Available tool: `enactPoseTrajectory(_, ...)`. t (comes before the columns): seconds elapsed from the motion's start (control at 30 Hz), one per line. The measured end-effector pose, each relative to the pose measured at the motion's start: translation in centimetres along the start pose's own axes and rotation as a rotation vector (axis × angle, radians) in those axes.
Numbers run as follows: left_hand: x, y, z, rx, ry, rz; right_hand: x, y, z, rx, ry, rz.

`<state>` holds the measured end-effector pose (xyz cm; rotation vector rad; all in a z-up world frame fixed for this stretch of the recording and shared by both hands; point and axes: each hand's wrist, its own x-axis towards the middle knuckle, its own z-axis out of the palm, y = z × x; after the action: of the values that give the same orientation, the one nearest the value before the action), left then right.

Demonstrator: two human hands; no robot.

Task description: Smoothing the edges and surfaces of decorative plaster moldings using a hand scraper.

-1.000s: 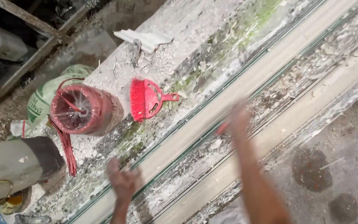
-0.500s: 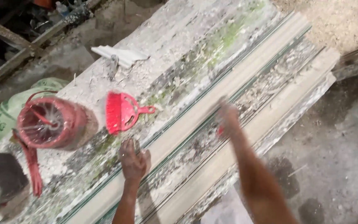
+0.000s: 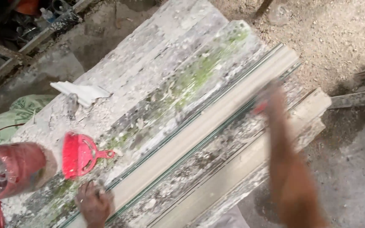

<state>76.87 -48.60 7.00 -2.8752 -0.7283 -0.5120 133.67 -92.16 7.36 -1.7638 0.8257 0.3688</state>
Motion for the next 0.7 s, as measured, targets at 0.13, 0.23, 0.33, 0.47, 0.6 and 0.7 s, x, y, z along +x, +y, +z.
enactPoseTrajectory(0.13, 9.7, 12.6, 1.6, -0.199, 0.331, 0.313, -19.2, 11.1, 8.6, 0.063, -0.066, 0.282)
enactPoseTrajectory(0.23, 13.4, 21.7, 4.9, -0.383, 0.283, 0.334, -29.6, 12.7, 9.3, -0.018, -0.031, 0.114)
enactPoseTrajectory(0.33, 13.1, 25.9, 6.1, -0.597, 0.033, 0.158, -13.8, 15.2, 5.5, -0.176, -0.014, -0.174)
enactPoseTrajectory(0.47, 13.8, 27.4, 6.4, -0.484, 0.006, 0.124, 17.7, 6.7, -8.1, -0.388, -0.172, -0.495)
enactPoseTrajectory(0.6, 15.8, 28.0, 5.5, -0.504, 0.097, 0.108, -2.8, -9.5, -7.2, -0.050, -0.142, -0.190)
enactPoseTrajectory(0.7, 14.6, 27.8, 5.6, -0.404, 0.030, 0.129, -15.6, -2.8, -2.4, 0.009, -0.137, -0.253)
